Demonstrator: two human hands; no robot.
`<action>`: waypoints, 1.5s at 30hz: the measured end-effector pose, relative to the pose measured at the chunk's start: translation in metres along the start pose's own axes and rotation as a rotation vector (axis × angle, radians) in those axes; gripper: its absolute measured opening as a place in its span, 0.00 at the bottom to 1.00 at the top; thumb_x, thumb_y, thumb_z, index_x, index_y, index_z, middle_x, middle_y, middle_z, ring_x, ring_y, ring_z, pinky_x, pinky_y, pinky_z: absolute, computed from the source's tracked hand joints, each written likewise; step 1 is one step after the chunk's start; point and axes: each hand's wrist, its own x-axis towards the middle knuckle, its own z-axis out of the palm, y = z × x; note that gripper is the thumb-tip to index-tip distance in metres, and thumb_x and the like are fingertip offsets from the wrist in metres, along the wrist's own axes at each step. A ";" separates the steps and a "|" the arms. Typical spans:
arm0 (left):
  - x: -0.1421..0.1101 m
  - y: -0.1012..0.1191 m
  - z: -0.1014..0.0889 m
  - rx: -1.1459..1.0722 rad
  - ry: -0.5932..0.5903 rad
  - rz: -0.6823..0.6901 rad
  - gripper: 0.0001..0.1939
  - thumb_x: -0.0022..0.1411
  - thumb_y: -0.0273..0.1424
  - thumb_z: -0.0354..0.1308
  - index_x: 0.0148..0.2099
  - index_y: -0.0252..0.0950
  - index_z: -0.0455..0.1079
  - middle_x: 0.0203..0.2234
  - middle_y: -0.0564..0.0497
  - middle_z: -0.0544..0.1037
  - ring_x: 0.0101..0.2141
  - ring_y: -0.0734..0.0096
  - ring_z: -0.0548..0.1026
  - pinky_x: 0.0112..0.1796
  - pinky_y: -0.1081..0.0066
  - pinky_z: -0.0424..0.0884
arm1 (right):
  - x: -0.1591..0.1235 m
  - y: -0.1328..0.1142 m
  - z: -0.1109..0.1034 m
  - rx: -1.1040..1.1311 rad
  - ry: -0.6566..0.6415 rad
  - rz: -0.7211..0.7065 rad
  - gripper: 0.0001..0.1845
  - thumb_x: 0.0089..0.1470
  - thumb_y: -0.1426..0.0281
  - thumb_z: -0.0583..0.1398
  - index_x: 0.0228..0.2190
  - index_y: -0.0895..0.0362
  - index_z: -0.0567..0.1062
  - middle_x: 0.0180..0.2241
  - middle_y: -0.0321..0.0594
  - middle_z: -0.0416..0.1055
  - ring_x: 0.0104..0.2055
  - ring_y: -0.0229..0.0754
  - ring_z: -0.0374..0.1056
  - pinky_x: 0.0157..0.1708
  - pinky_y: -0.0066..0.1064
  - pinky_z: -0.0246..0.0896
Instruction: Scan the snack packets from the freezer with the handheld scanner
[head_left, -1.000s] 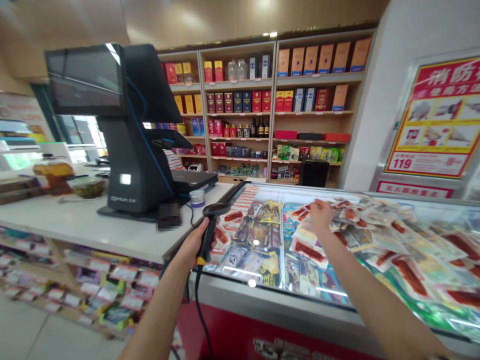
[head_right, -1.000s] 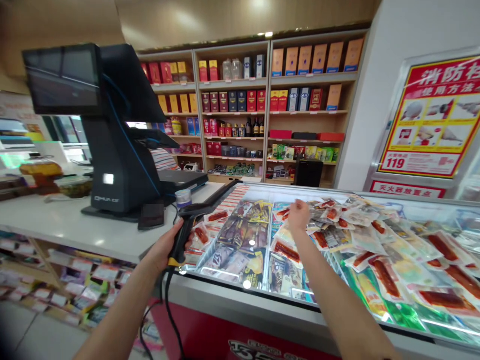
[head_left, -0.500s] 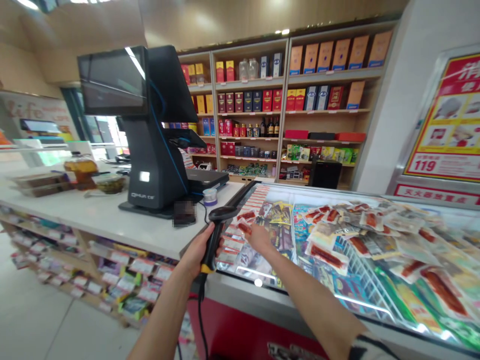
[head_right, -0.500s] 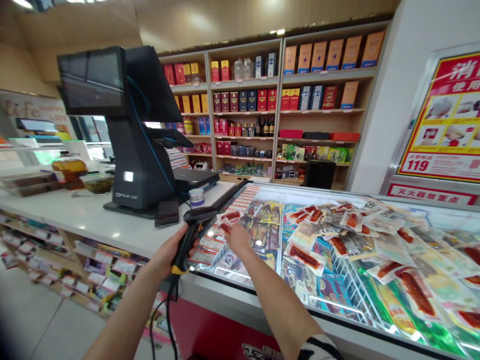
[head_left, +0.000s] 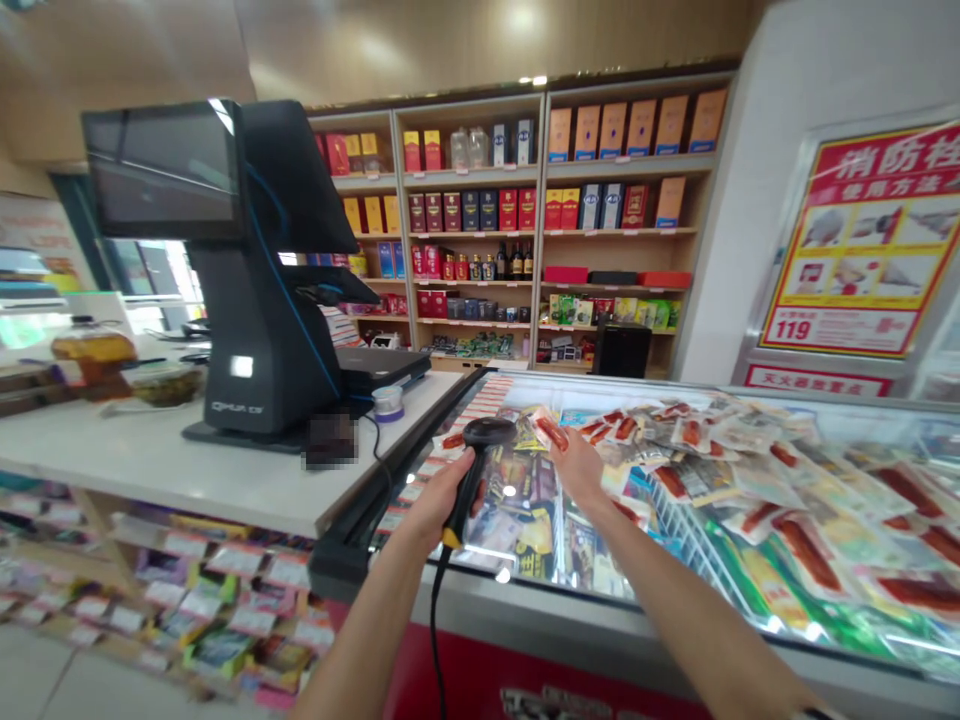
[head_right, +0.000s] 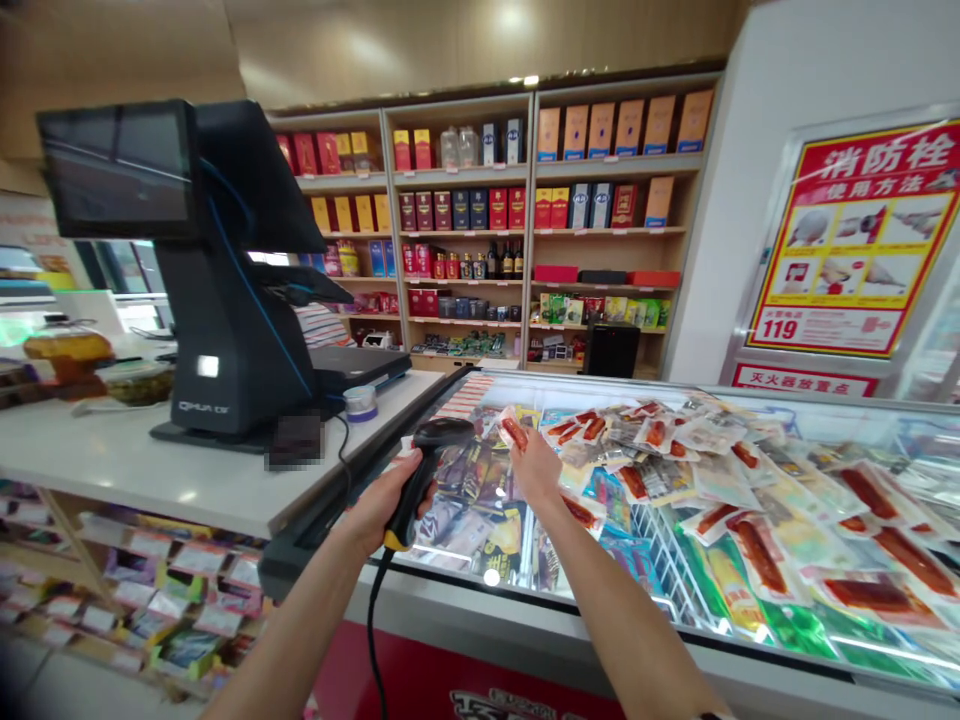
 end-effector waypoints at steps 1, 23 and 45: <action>0.001 0.001 0.004 -0.005 -0.018 0.000 0.19 0.49 0.45 0.49 0.25 0.32 0.62 0.15 0.52 0.68 0.13 0.80 0.64 0.14 0.79 0.58 | 0.001 0.003 -0.001 -0.011 0.002 0.001 0.17 0.47 0.65 0.50 0.40 0.54 0.65 0.34 0.40 0.69 0.35 0.41 0.65 0.30 0.28 0.52; 0.026 -0.010 0.066 -0.008 -0.072 -0.038 0.19 0.48 0.46 0.50 0.25 0.32 0.60 0.12 0.54 0.66 0.12 0.79 0.64 0.14 0.78 0.58 | 0.019 0.061 -0.039 -0.158 0.166 -0.009 0.15 0.49 0.63 0.49 0.39 0.56 0.64 0.29 0.40 0.68 0.31 0.40 0.64 0.29 0.28 0.51; -0.014 0.006 -0.071 -0.110 0.309 -0.060 0.19 0.48 0.45 0.51 0.26 0.31 0.64 0.14 0.52 0.69 0.13 0.80 0.65 0.13 0.80 0.60 | 0.029 -0.107 0.087 -0.057 -0.238 -0.388 0.15 0.50 0.65 0.47 0.38 0.50 0.68 0.39 0.39 0.65 0.42 0.42 0.58 0.37 0.35 0.50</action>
